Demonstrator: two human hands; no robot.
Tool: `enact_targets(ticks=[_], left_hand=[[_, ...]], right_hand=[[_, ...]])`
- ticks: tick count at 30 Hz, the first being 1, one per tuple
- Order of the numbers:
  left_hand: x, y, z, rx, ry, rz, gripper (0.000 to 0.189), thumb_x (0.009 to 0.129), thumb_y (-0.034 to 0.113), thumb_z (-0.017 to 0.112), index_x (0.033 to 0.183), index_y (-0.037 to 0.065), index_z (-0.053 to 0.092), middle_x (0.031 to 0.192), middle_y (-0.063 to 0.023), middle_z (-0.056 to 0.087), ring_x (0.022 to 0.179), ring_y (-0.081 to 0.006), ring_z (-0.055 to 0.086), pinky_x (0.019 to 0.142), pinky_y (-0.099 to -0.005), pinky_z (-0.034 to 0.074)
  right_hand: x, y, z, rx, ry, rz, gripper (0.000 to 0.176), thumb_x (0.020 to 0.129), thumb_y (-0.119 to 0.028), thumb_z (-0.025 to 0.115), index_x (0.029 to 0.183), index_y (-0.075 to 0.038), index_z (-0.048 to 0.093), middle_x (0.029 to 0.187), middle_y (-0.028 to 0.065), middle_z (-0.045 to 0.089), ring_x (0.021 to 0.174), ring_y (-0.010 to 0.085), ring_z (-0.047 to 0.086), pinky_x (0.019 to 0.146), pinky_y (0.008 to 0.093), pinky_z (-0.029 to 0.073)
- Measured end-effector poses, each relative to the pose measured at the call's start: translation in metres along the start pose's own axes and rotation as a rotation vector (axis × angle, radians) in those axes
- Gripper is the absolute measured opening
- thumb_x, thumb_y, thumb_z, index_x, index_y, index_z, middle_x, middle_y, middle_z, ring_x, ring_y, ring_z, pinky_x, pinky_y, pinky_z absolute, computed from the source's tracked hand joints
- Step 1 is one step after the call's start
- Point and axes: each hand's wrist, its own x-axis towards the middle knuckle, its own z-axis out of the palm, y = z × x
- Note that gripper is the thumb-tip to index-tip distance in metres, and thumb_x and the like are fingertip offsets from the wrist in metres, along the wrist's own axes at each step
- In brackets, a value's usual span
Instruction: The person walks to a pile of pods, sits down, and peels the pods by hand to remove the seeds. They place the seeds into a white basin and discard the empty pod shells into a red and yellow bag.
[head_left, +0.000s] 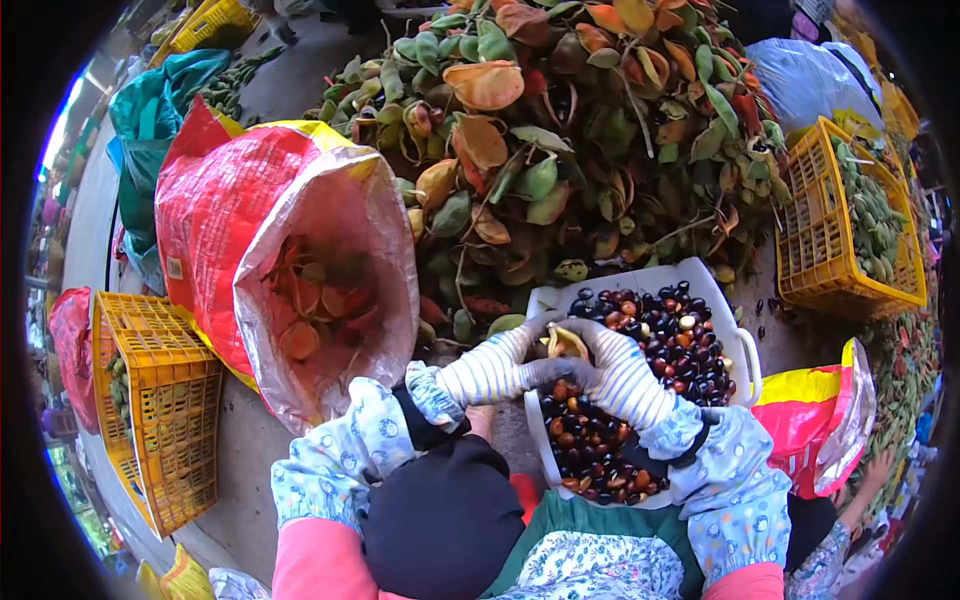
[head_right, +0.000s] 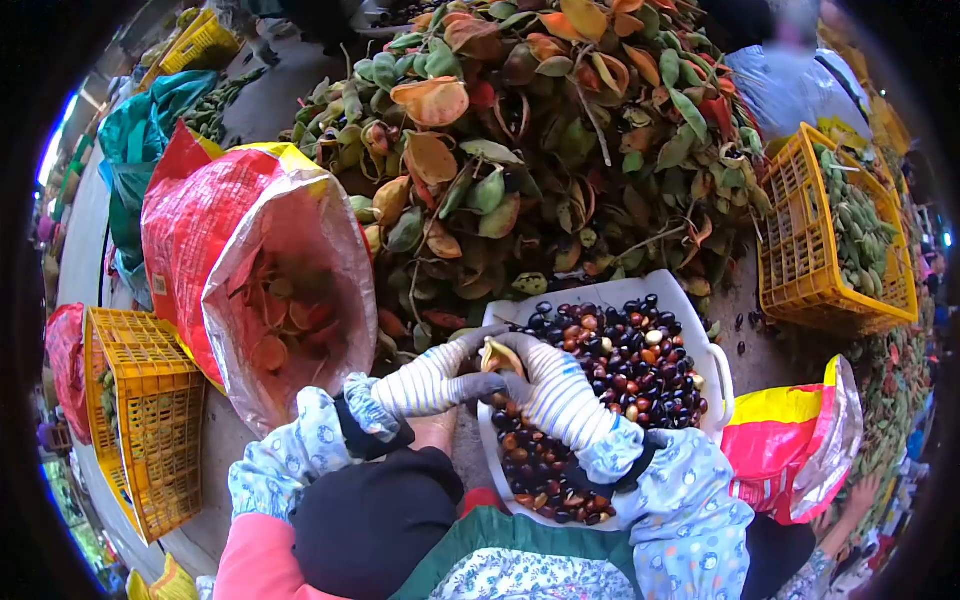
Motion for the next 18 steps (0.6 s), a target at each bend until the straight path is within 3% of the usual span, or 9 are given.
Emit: enact_targets(ticks=[2,3,5,7,11,13,15,17,18], left_hand=[[0.002,-0.005,0.003,0.032,0.004,0.017,0.066,0.081,0.029,0.064,0.133,0.003,0.032,0.115,-0.0086,0.051,0.104,-0.0137,0.049,0.088,-0.028,0.042],[-0.002,0.0,0.0,0.003,-0.026,-0.14,0.066,0.079,0.03,0.064,0.132,0.004,0.034,0.116,-0.0076,0.051,0.106,-0.013,0.047,0.09,-0.0278,0.041],[-0.015,-0.014,-0.015,-0.127,-0.019,-0.044,0.068,0.079,0.035,0.064,0.132,0.004,0.036,0.113,-0.0065,0.052,0.103,-0.011,0.048,0.089,-0.0275,0.041],[-0.038,-0.006,-0.046,-0.272,0.032,-0.115,0.069,0.078,0.038,0.067,0.131,0.002,0.039,0.103,-0.0028,0.056,0.094,-0.0083,0.051,0.084,-0.0257,0.044],[-0.089,0.002,-0.102,-0.419,0.746,-0.17,0.048,0.082,0.013,0.054,0.128,0.007,0.042,0.099,-0.0049,0.057,0.078,-0.0153,0.058,0.066,-0.0281,0.05],[-0.122,-0.022,-0.148,-0.37,1.091,-0.242,0.06,0.081,0.018,0.058,0.134,0.009,0.034,0.116,-0.0109,0.052,0.092,-0.0239,0.057,0.072,-0.0342,0.05],[-0.128,-0.041,-0.163,0.27,1.306,-0.111,0.067,0.081,0.015,0.06,0.138,0.008,0.028,0.128,-0.0143,0.043,0.11,-0.0245,0.05,0.087,-0.0345,0.045],[-0.113,-0.045,-0.146,0.625,1.143,0.009,0.07,0.081,0.011,0.059,0.141,0.006,0.022,0.134,-0.015,0.037,0.12,-0.023,0.041,0.099,-0.0329,0.035],[-0.089,-0.01,-0.107,0.526,1.041,0.094,0.069,0.081,0.008,0.06,0.139,0.003,0.024,0.135,-0.0136,0.037,0.122,-0.0217,0.039,0.103,-0.0313,0.029]], right_hand=[[-0.003,-0.007,-0.007,-0.039,-0.159,0.008,0.04,0.083,-0.012,0.06,0.119,0.0,0.049,0.106,0.0118,0.059,0.096,0.0164,0.055,0.087,0.0287,0.043],[-0.002,-0.005,-0.012,-0.025,-0.276,0.016,0.042,0.082,-0.014,0.061,0.12,-0.001,0.048,0.108,0.0121,0.059,0.098,0.0167,0.055,0.087,0.0294,0.043],[0.016,0.018,-0.025,0.057,-0.455,-0.035,0.054,0.076,-0.025,0.07,0.119,0.001,0.049,0.105,0.0171,0.061,0.097,0.0212,0.058,0.085,0.0343,0.045],[0.04,0.009,-0.037,-0.098,-0.113,-0.093,0.056,0.076,-0.029,0.07,0.12,0.001,0.05,0.106,0.0184,0.06,0.099,0.0222,0.059,0.085,0.0338,0.045],[0.118,0.009,-0.057,-0.083,0.222,0.231,0.06,0.076,-0.037,0.067,0.12,-0.001,0.05,0.114,0.0198,0.058,0.106,0.03,0.056,0.089,0.0344,0.044],[0.163,0.037,-0.048,-0.049,0.269,0.261,0.061,0.076,-0.036,0.068,0.12,0.001,0.049,0.114,0.0192,0.058,0.106,0.0283,0.056,0.089,0.0344,0.044],[0.19,0.058,-0.03,-0.165,0.423,0.253,0.062,0.072,-0.033,0.072,0.119,0.001,0.05,0.109,0.017,0.06,0.096,0.0253,0.06,0.084,0.0332,0.045],[0.187,0.044,-0.028,-0.122,0.508,0.35,0.061,0.067,-0.034,0.074,0.114,0.0,0.054,0.108,0.0188,0.061,0.101,0.0324,0.058,0.087,0.0365,0.045],[0.185,0.052,-0.028,-0.037,0.534,0.315,0.055,0.067,-0.031,0.074,0.109,0.0,0.056,0.101,0.0171,0.063,0.093,0.0302,0.06,0.083,0.0354,0.046]])
